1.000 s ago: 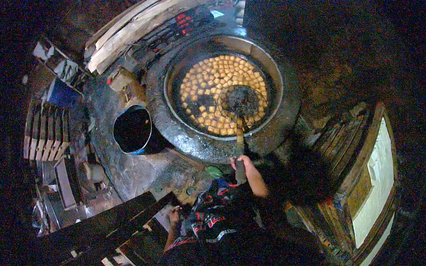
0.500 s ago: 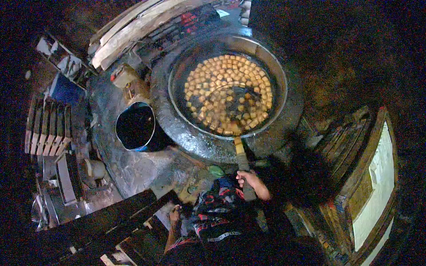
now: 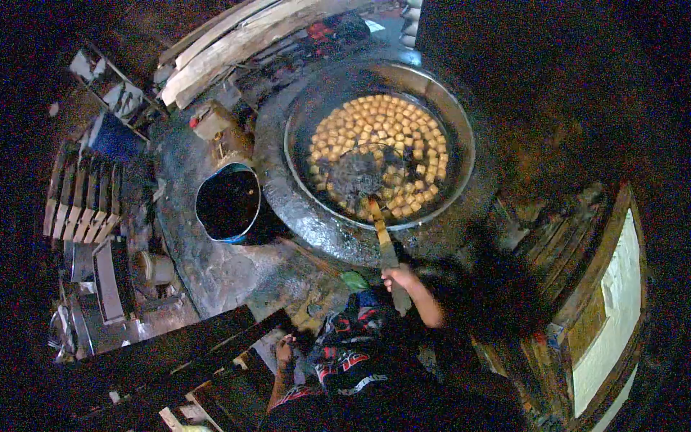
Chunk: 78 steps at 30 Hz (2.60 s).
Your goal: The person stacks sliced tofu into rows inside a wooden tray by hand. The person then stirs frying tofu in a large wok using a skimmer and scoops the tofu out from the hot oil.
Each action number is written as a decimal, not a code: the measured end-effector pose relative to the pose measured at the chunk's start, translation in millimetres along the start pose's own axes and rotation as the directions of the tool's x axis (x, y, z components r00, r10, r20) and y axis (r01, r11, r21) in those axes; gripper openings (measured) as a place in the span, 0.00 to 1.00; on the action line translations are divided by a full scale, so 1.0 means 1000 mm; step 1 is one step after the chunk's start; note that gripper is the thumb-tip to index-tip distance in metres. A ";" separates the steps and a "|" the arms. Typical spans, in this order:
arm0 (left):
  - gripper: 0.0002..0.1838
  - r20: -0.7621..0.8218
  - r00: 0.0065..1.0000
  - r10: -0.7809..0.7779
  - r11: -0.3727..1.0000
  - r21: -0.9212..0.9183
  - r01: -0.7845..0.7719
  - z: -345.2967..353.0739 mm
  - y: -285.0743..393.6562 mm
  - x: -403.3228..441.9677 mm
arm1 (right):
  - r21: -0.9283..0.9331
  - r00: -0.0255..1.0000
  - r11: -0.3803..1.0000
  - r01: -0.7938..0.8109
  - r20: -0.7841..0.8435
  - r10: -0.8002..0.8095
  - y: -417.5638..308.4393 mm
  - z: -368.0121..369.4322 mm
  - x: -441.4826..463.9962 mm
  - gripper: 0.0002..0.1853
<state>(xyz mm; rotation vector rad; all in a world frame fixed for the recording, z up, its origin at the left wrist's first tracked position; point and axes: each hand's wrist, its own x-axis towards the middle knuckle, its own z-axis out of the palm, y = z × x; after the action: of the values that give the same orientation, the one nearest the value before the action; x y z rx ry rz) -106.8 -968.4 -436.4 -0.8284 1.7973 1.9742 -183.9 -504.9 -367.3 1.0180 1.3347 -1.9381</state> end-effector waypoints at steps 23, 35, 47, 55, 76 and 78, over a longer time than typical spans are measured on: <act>0.07 -0.241 0.963 -0.119 0.993 -0.054 0.109 -0.021 0.003 -0.038 | 0.532 0.986 0.837 0.128 0.026 -0.167 -0.181 -0.038 0.188 0.12; 0.07 -0.254 0.943 -0.216 0.966 0.081 0.244 -0.015 0.022 -0.064 | 0.671 0.979 0.728 -0.139 0.202 0.000 -0.196 -0.002 0.202 0.16; 0.10 -0.097 0.994 -0.043 0.997 -0.065 0.036 -0.020 -0.007 -0.044 | -0.015 0.986 0.986 0.165 -0.001 -0.165 -0.108 0.025 0.123 0.04; 0.13 -0.206 0.915 -0.346 0.872 0.290 0.395 0.004 0.033 -0.004 | -0.066 0.969 0.972 0.227 0.113 -0.219 -0.095 0.013 0.125 0.05; 0.13 -0.055 0.922 -0.383 0.909 0.152 0.387 -0.034 -0.006 -0.021 | -0.978 0.258 0.209 0.026 -0.195 -0.946 -0.160 -0.178 0.114 0.13; 0.14 -0.136 0.908 -0.395 0.903 0.126 0.412 -0.027 -0.007 -0.023 | -0.973 0.376 0.218 0.080 -0.173 -0.910 -0.156 -0.173 0.106 0.13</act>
<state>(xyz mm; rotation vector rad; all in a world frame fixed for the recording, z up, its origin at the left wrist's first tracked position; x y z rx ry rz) -79.5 -990.6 -428.5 -1.1670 1.6419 1.5341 -319.6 -292.8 -414.0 0.7469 3.2001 -0.5979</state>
